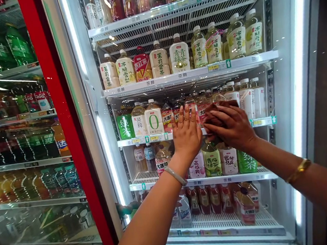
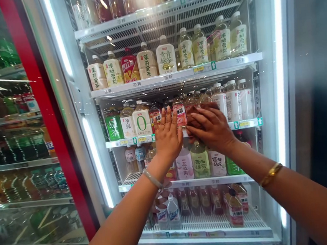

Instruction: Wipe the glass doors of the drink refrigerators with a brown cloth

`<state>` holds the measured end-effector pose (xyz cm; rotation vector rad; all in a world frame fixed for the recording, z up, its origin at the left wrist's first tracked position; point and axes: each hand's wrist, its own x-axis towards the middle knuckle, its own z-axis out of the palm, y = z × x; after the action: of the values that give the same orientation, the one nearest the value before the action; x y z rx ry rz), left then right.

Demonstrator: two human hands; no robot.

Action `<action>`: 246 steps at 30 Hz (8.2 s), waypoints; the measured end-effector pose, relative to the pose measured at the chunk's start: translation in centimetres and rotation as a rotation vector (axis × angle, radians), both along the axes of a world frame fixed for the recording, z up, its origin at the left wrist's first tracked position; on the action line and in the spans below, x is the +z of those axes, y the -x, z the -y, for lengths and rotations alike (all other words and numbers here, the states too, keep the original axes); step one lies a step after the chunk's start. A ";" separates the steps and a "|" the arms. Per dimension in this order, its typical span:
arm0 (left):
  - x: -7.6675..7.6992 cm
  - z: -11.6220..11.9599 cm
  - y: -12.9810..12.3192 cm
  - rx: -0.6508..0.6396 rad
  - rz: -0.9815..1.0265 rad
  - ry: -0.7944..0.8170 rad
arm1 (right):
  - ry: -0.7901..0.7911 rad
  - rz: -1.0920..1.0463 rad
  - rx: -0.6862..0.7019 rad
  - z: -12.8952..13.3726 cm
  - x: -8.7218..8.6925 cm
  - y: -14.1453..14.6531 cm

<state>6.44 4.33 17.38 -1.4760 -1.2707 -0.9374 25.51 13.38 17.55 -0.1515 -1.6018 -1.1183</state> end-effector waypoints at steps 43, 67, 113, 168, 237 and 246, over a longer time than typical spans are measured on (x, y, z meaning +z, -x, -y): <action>-1.8 1.4 4.1 0.033 -0.079 0.040 | 0.058 -0.071 0.122 2.1 1.3 6.6; -1.3 5.5 12.3 0.120 -0.024 0.022 | 0.205 -0.171 0.136 4.2 7.6 13.2; -1.1 10.5 23.8 0.202 0.009 -0.076 | 0.093 0.026 0.227 10.1 10.0 26.0; 15.4 4.5 14.6 0.130 0.205 -0.169 | -0.013 -0.043 0.249 5.2 19.3 17.4; 16.2 -5.8 -6.8 0.113 -0.362 -0.042 | 0.181 -0.133 0.051 -4.8 15.8 -6.2; 15.9 -6.2 -6.8 0.060 -0.337 -0.035 | 0.385 -0.622 0.076 -6.3 17.0 -9.3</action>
<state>13.25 10.49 33.28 -1.4870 -1.0399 -0.6357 34.79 19.69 34.58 -0.6236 -1.2228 -0.6032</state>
